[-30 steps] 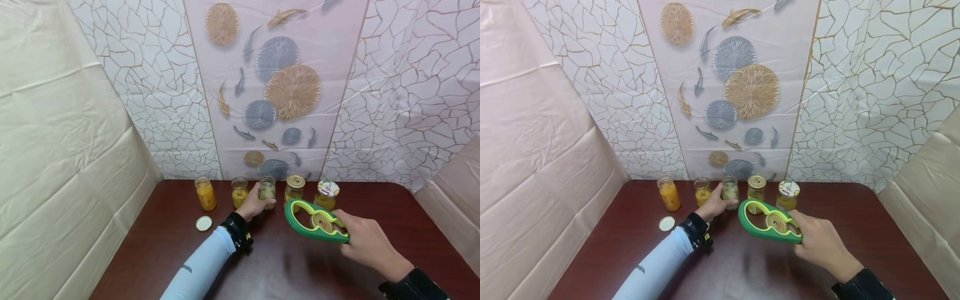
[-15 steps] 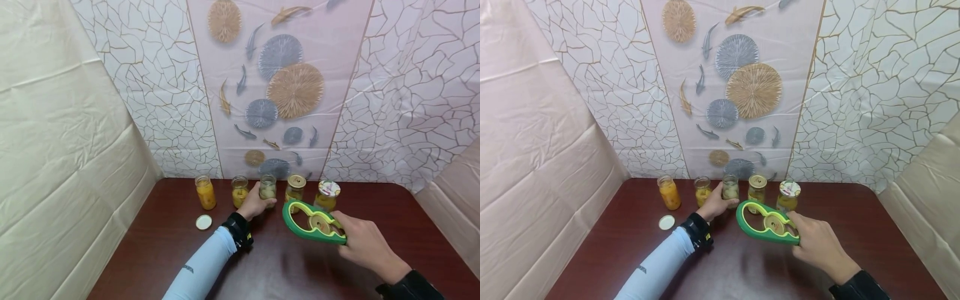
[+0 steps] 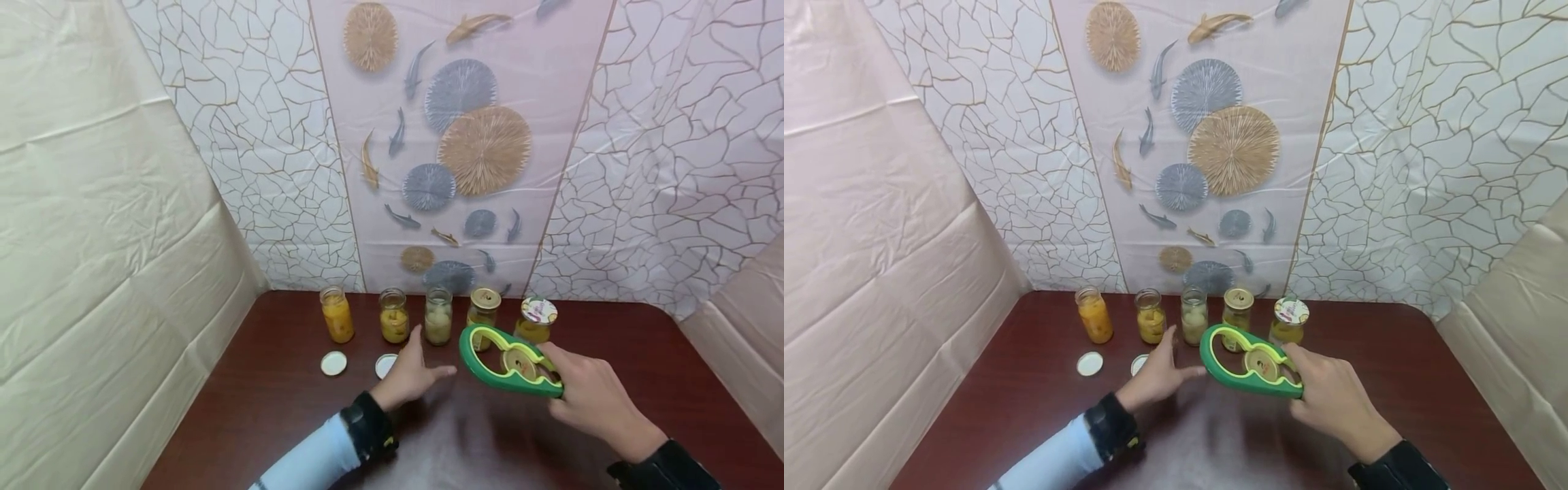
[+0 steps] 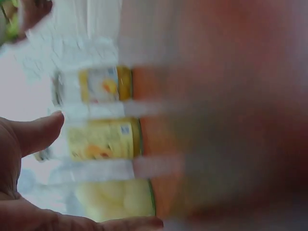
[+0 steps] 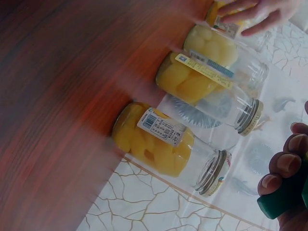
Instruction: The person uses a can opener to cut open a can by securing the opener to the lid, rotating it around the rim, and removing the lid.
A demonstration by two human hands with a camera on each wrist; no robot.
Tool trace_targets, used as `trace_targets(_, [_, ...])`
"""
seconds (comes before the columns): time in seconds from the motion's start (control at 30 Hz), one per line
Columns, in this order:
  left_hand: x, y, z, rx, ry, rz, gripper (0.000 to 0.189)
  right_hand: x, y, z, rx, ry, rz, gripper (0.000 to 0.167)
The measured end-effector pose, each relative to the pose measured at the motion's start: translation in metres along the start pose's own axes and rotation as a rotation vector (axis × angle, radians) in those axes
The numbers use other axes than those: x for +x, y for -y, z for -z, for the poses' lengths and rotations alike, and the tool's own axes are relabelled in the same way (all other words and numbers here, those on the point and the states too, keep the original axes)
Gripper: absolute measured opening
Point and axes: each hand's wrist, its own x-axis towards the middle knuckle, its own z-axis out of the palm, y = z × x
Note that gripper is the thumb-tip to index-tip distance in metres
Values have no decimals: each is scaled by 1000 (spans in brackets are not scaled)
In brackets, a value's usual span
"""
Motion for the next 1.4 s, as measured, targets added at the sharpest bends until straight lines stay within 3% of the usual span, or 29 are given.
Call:
trace_targets(0.17, [-42,3,10,-29,111,-17,97,-1,-4,1,-9,-6,-5,64])
trace_targets(0.33, [-60,5,17,-105,165,-12,78,-4,-7,-1,-6,5,-13,66])
trace_targets(0.57, [-61,4,15,-150,158,-47,56,-1,-7,-4,2,5,-6,65])
trace_targets(0.73, [-59,-1,9,-194,176,-118,44,3,-4,-3,5,14,-2,65])
trace_targets(0.97, [-55,-14,3,-326,281,-202,36,11,9,-9,55,-20,55,68])
trace_targets(1.1, [-56,-26,-1,-489,358,-170,36,14,20,-16,80,-25,79,64])
trace_targets(1.23, [-58,-37,-8,-682,393,-89,48,16,29,-21,110,4,72,64])
trace_targets(1.4, [-65,-43,-11,-769,400,-87,60,14,35,-25,124,10,70,64])
